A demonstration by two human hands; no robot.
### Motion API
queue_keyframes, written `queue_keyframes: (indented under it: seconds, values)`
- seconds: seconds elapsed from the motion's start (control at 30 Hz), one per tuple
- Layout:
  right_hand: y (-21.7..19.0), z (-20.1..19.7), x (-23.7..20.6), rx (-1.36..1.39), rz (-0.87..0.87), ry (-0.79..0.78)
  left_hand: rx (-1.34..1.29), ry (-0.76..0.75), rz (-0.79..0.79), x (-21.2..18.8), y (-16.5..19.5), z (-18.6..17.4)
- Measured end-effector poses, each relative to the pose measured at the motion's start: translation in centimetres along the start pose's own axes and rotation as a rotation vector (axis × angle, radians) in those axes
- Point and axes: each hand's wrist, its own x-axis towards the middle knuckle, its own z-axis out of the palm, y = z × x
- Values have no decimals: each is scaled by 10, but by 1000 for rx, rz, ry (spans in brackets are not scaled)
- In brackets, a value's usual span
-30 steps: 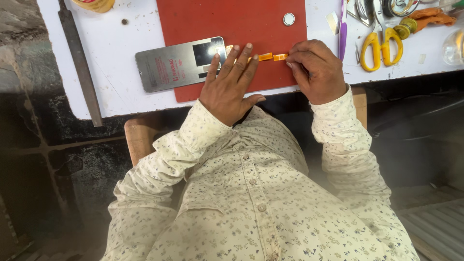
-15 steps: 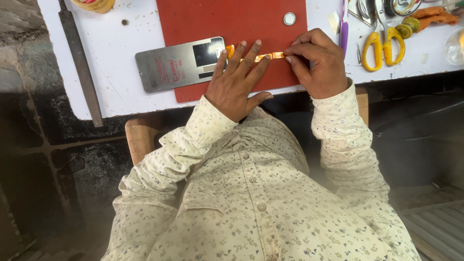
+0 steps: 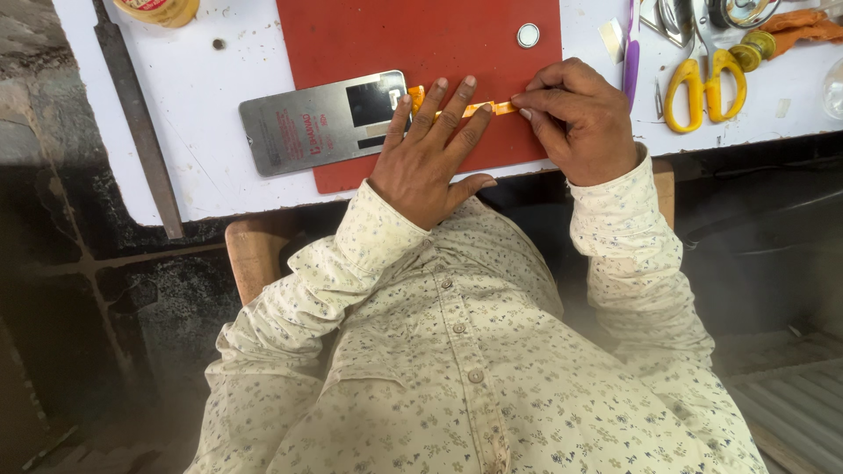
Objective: The person works on a disassembled phone lying on a red mat. They peel and fold an orange flex-cable strip, cut a section of it with scissors, then press and align the folded strip onto the phone body and smooth it flat with their fingers.
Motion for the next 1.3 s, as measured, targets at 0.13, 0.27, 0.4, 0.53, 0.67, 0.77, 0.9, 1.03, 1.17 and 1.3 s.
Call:
queue_keyframes:
  seconds: [0.13, 0.27, 0.4, 0.53, 0.67, 0.77, 0.9, 1.03, 1.17, 1.3]
  values:
    - [-1, 0, 0, -22, -19, 12, 6, -4, 0, -1, 1, -2]
    - [-3, 1, 0, -1, -9, 27, 8, -24, -2, -3, 1, -3]
    - [-7, 2, -2, -18, 5, 40, 13, -29, 1, -6, 2, -5]
    - [-12, 7, -4, -28, 28, 84, 12, -7, 14, -8, 3, -7]
    - [-18, 11, -7, -56, 56, 129, 2, -5, 8, -10, 4, -8]
    - [-20, 12, -9, -86, 66, 147, -8, -10, 8, -10, 5, -9]
    - [-19, 11, -9, -56, 43, 134, -8, -13, 13, -11, 6, -10]
    - [-17, 9, -7, -26, 74, 94, -11, 1, 18, -12, 7, -9]
    - [-17, 10, -5, -23, 96, 96, -13, 12, 20, -12, 7, -8]
    - [-17, 11, -7, -23, 100, 105, -12, 18, 21, -13, 7, -8]
